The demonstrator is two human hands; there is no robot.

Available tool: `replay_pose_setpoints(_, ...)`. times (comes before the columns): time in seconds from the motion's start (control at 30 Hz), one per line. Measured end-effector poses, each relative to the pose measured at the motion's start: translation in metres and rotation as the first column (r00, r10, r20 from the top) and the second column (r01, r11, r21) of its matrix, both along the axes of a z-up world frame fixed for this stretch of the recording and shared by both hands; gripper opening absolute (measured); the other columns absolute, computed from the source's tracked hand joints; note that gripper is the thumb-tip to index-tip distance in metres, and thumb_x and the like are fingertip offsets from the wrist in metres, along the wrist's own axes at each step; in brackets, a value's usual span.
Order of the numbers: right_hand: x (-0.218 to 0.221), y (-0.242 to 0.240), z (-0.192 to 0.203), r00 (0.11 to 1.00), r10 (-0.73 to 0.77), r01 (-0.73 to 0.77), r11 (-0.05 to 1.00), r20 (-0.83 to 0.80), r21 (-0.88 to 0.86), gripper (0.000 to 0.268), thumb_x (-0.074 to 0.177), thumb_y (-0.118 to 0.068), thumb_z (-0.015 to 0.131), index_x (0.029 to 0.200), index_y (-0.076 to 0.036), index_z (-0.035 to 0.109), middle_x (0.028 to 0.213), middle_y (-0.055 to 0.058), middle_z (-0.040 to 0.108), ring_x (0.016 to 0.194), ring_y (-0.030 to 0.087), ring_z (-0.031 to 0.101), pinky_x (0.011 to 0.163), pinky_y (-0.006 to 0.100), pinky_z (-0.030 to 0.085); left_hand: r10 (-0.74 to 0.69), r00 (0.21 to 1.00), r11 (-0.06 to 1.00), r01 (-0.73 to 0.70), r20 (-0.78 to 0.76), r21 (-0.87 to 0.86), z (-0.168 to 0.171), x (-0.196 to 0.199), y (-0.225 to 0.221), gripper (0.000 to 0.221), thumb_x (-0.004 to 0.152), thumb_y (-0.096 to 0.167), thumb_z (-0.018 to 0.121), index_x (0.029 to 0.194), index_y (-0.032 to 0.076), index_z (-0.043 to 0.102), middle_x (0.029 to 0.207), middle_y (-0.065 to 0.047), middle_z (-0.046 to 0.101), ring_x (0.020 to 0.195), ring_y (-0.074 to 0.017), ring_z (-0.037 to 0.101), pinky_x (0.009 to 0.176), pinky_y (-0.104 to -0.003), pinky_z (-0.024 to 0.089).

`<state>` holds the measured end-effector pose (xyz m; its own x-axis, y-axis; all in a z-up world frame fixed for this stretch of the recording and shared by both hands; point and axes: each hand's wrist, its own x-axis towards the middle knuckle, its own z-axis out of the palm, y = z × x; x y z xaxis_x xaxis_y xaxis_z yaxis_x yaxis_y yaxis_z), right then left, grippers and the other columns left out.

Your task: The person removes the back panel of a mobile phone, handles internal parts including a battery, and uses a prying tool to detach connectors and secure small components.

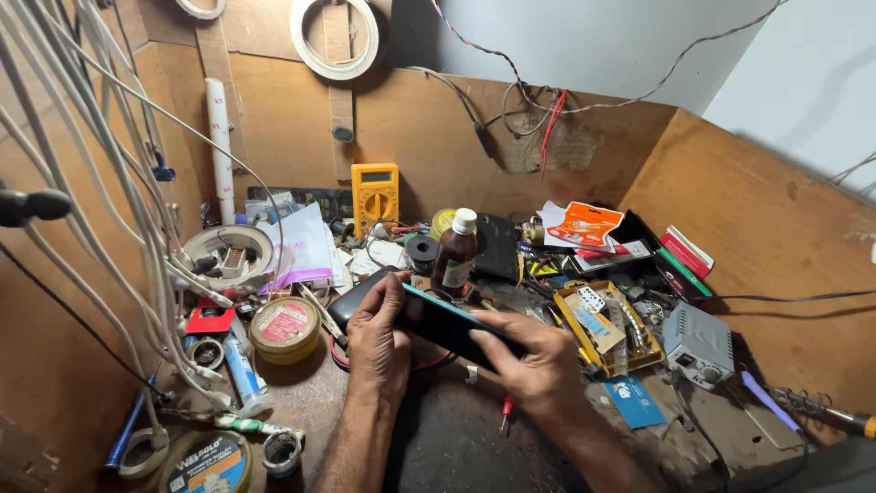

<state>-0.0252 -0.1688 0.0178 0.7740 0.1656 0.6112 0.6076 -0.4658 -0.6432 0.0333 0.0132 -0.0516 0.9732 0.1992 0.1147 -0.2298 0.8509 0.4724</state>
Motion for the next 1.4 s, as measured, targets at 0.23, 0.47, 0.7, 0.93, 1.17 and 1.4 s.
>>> replay_pose_setpoints(0.23,0.004,0.022,0.013,0.998,0.044,-0.048,0.993,-0.039,-0.106,0.028,0.085,-0.010,0.078,0.113,-0.005,0.078,0.104,0.014,0.081,0.091,0.019,0.081,0.080,0.030,0.061,0.018,0.999,0.998,-0.015,-0.040,0.063,0.005,-0.007,-0.002,0.033,0.095,0.026,0.069,0.115,0.001,0.073,0.097,-0.006,0.074,0.084,-0.0129,0.070,0.077,-0.027,0.056)
replay_pose_setpoints(0.47,0.004,0.032,0.033,0.989,0.127,-0.138,0.973,-0.071,-0.187,0.034,0.087,-0.010,0.074,0.120,-0.007,0.075,0.114,0.015,0.078,0.101,0.024,0.078,0.086,0.033,0.060,0.036,0.999,0.997,-0.034,-0.026,0.066,0.002,-0.005,0.002,0.032,0.097,0.026,0.068,0.115,0.000,0.073,0.097,-0.007,0.073,0.084,-0.0142,0.070,0.075,-0.028,0.058)
replay_pose_setpoints(0.7,-0.007,0.029,0.041,0.985,0.100,-0.135,0.953,-0.142,-0.270,0.052,0.081,-0.013,0.077,0.132,-0.011,0.067,0.117,0.016,0.074,0.105,0.030,0.073,0.087,0.038,0.057,0.085,0.996,0.985,-0.085,0.006,0.149,0.005,-0.007,-0.002,0.030,0.097,0.019,0.070,0.117,-0.003,0.073,0.103,-0.006,0.074,0.091,-0.0105,0.068,0.083,-0.025,0.054)
replay_pose_setpoints(0.93,0.005,0.010,0.024,0.960,0.002,-0.014,0.999,-0.279,-0.042,0.030,0.087,-0.017,0.077,0.114,-0.005,0.075,0.093,0.008,0.082,0.079,0.013,0.076,0.072,0.028,0.059,0.062,0.998,0.958,-0.066,0.024,0.280,0.021,-0.009,-0.009,0.030,0.089,0.013,0.071,0.117,0.003,0.069,0.094,-0.001,0.073,0.072,-0.0044,0.063,0.065,-0.020,0.050)
replay_pose_setpoints(1.17,0.048,-0.013,-0.016,0.945,0.185,-0.109,0.956,-0.270,0.273,0.025,0.097,-0.017,0.070,0.111,0.003,0.076,0.093,0.008,0.079,0.083,0.007,0.069,0.073,0.024,0.056,0.071,0.992,0.914,-0.023,-0.104,0.405,0.000,-0.006,-0.018,0.025,0.099,0.017,0.078,0.108,-0.004,0.069,0.074,-0.002,0.057,0.045,-0.0041,0.040,0.039,-0.021,0.030)
replay_pose_setpoints(1.4,0.128,-0.058,-0.031,0.939,-0.191,0.228,0.968,-0.287,0.102,0.023,0.096,-0.018,0.068,0.103,0.003,0.076,0.088,0.013,0.078,0.075,0.020,0.075,0.067,0.033,0.062,0.126,0.971,0.985,-0.098,-0.202,0.141,0.007,-0.002,-0.015,0.028,0.094,0.017,0.069,0.114,-0.002,0.071,0.101,-0.008,0.077,0.086,-0.0152,0.071,0.081,-0.029,0.057)
